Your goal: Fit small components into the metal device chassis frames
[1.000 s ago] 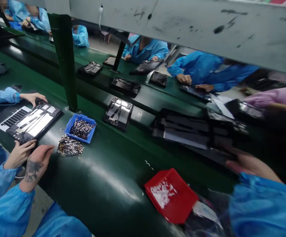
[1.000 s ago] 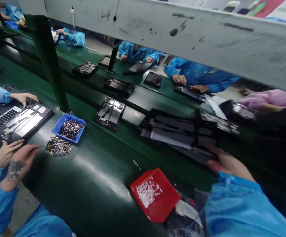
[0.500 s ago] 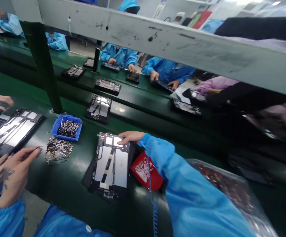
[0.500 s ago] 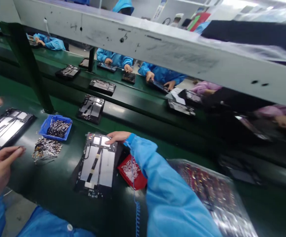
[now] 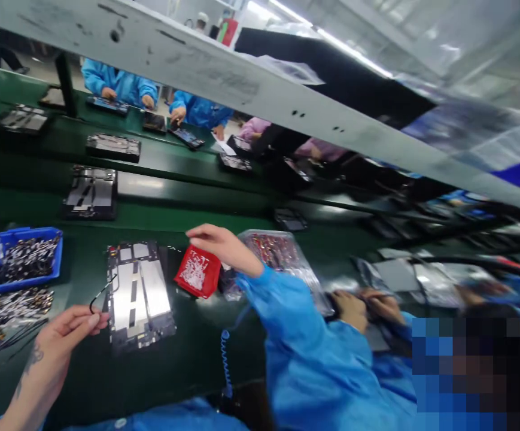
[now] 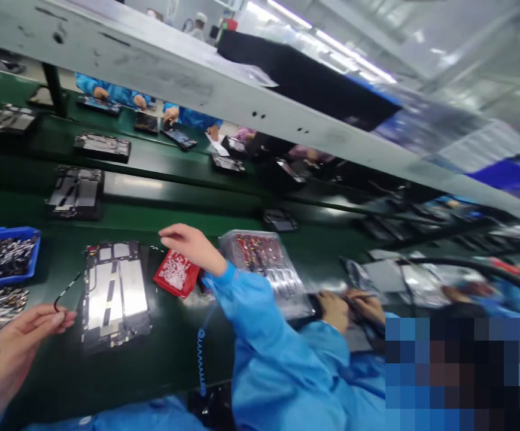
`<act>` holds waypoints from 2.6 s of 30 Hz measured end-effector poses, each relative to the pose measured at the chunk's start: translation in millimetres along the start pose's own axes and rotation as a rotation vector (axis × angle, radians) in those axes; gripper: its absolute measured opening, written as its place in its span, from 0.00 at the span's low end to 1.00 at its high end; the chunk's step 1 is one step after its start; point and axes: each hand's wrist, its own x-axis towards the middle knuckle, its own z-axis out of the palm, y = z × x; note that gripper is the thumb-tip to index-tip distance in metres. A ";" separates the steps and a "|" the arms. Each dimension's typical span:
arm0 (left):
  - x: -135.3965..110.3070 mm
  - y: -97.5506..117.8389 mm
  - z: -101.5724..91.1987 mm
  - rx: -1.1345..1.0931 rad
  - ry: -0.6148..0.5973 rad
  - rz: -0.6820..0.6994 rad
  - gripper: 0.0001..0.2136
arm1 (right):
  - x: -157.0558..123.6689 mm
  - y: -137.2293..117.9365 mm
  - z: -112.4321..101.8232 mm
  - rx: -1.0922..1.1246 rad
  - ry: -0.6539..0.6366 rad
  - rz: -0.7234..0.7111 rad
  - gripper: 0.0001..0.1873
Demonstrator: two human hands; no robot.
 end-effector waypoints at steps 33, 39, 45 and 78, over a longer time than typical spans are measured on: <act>-4.7 -24.4 47.9 0.148 -0.127 -0.080 0.15 | -129.4 187.6 61.2 0.077 0.794 0.398 0.24; -10.5 -2.3 65.8 0.099 -0.229 -0.062 0.13 | -139.4 97.7 86.3 0.672 0.481 0.214 0.18; -19.7 11.3 85.2 0.025 -0.362 -0.070 0.10 | -115.7 47.6 111.5 0.880 0.116 0.020 0.13; -6.6 0.6 76.0 0.292 -0.432 0.273 0.05 | -82.9 12.5 127.2 0.023 0.146 -0.308 0.04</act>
